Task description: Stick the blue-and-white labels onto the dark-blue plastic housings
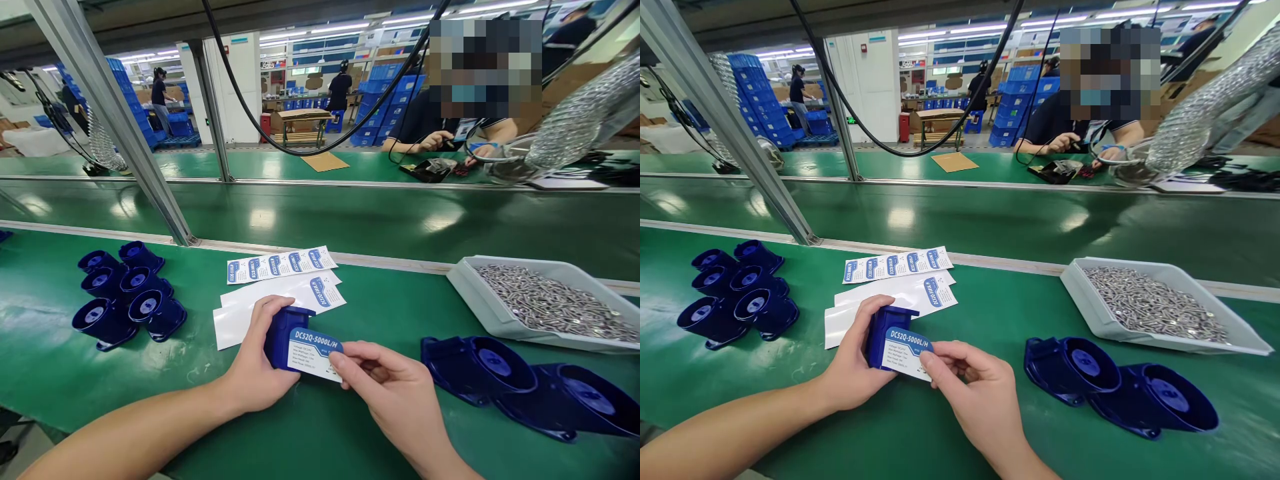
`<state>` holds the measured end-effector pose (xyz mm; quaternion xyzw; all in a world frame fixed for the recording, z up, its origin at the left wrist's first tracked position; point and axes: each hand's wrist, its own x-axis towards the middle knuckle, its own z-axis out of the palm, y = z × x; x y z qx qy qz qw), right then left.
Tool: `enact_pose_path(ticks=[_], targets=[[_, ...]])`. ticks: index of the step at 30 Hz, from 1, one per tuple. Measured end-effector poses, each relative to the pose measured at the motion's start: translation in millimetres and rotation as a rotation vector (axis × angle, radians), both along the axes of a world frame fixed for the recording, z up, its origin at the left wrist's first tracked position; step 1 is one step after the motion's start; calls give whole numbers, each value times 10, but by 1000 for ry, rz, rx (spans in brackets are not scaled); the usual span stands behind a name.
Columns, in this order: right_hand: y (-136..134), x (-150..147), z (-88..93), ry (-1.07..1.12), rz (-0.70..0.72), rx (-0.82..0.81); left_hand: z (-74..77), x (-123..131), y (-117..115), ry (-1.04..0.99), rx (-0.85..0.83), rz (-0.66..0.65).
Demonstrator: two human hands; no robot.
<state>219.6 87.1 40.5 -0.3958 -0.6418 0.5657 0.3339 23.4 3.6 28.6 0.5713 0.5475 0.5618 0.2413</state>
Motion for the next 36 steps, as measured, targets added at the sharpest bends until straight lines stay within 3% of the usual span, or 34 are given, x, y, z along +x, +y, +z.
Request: enact_pose_path(ticks=[36], targets=[[12, -7, -9, -46, -26, -45, 3, -11, -20, 10, 21, -2]])
